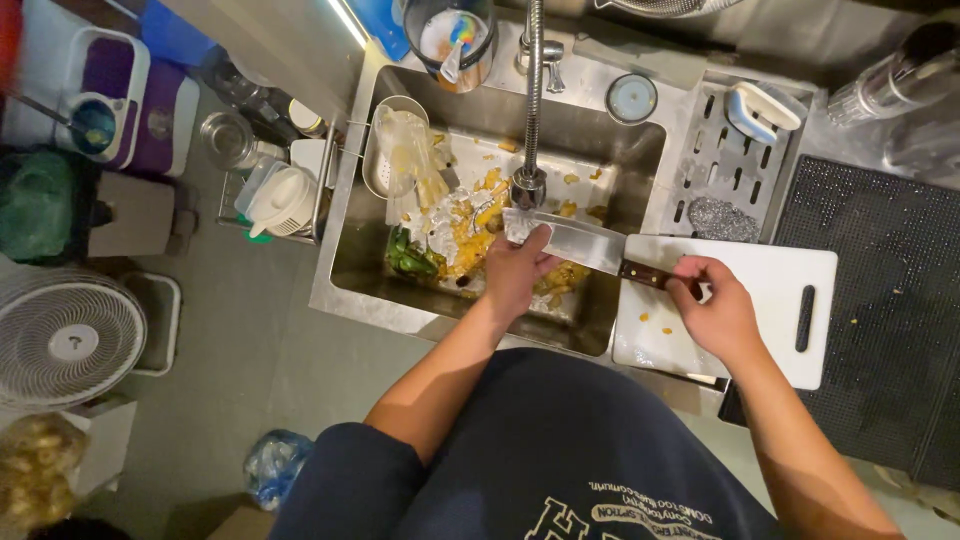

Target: Cleaning fruit, washing a cutting board and bar mat, and checking a pot of food in a kitchen prep area.

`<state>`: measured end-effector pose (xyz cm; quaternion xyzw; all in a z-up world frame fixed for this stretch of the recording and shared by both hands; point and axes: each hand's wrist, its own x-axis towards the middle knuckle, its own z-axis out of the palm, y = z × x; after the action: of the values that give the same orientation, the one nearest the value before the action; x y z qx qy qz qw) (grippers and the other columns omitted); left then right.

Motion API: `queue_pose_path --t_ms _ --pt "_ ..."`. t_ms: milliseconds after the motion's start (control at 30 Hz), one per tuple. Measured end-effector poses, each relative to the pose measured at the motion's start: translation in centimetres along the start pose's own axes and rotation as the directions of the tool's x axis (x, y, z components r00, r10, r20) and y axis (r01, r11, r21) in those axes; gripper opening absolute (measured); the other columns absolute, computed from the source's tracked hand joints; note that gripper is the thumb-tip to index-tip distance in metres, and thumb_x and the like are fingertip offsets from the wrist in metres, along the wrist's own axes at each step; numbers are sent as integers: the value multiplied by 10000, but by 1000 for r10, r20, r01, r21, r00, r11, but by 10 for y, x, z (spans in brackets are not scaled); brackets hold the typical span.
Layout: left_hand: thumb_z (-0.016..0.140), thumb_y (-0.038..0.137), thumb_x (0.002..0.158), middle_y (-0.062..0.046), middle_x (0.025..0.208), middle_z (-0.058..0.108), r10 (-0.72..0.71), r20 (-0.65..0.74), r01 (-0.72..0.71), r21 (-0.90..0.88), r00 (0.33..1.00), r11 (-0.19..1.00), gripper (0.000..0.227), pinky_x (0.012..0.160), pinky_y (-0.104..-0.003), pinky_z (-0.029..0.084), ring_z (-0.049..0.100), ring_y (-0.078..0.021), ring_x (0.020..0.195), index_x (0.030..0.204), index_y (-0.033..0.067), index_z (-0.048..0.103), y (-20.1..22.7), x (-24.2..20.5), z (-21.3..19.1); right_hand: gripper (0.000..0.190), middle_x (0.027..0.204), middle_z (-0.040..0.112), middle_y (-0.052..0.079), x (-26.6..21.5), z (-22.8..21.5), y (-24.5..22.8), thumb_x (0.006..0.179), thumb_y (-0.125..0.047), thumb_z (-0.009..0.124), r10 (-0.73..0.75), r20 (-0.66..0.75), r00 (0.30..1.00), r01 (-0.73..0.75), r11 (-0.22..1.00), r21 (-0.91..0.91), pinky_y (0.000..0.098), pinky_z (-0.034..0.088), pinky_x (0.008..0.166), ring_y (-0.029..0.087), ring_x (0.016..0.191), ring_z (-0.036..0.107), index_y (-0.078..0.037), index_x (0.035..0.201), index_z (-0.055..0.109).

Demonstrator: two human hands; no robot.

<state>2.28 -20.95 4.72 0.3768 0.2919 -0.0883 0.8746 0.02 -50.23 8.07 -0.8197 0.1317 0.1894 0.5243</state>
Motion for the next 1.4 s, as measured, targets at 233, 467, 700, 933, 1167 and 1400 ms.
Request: queue_pose_path --t_ms 233,467,700,933,1167,1400 --pt "733 147 941 -88 1030 716 25 -50 -17 155 998 988 212 761 -346 623 703 -189 884 1103 39 650 -9 1 -7 560 1050 740 138 36 57 -69 854 -258 835 -262 -39 964 250 948 -197 337 549 777 193 934 704 30 1283 619" --pt "715 160 943 -82 1060 734 53 -16 -51 100 998 994 224 797 -340 629 726 -184 924 1130 50 659 9 -10 -27 499 882 718 100 67 100 -82 802 -214 860 210 242 947 -244 963 118 327 464 540 157 678 628 34 1188 663" --pt "705 161 963 -83 1044 730 78 -11 -76 95 997 993 198 815 -343 639 722 -182 909 1101 23 672 20 -14 -40 359 908 738 69 68 119 -79 848 -233 815 297 322 899 -365 914 175 279 527 583 117 686 648 -1 1112 741" --pt "730 160 947 -78 1042 717 35 -28 -32 96 999 995 230 788 -339 619 704 -188 894 1118 21 664 11 -1 -45 338 883 695 28 67 112 -77 917 -348 735 360 330 873 -420 898 132 292 461 600 123 697 578 -72 1111 751" --pt "736 174 912 -47 1025 714 -8 -34 11 84 999 996 230 778 -336 615 708 -182 881 1108 73 672 16 -4 -40 400 771 593 1 82 96 -48 1077 -406 483 465 302 832 -544 790 283 289 459 603 141 628 516 -81 1070 716" --pt "766 163 978 -67 997 694 43 -118 -38 47 992 998 193 692 -334 521 646 -189 848 1098 51 665 7 25 -81 292 954 737 42 81 74 6 1042 -177 459 195 212 958 -241 945 220 290 565 738 120 760 657 -21 1219 631"
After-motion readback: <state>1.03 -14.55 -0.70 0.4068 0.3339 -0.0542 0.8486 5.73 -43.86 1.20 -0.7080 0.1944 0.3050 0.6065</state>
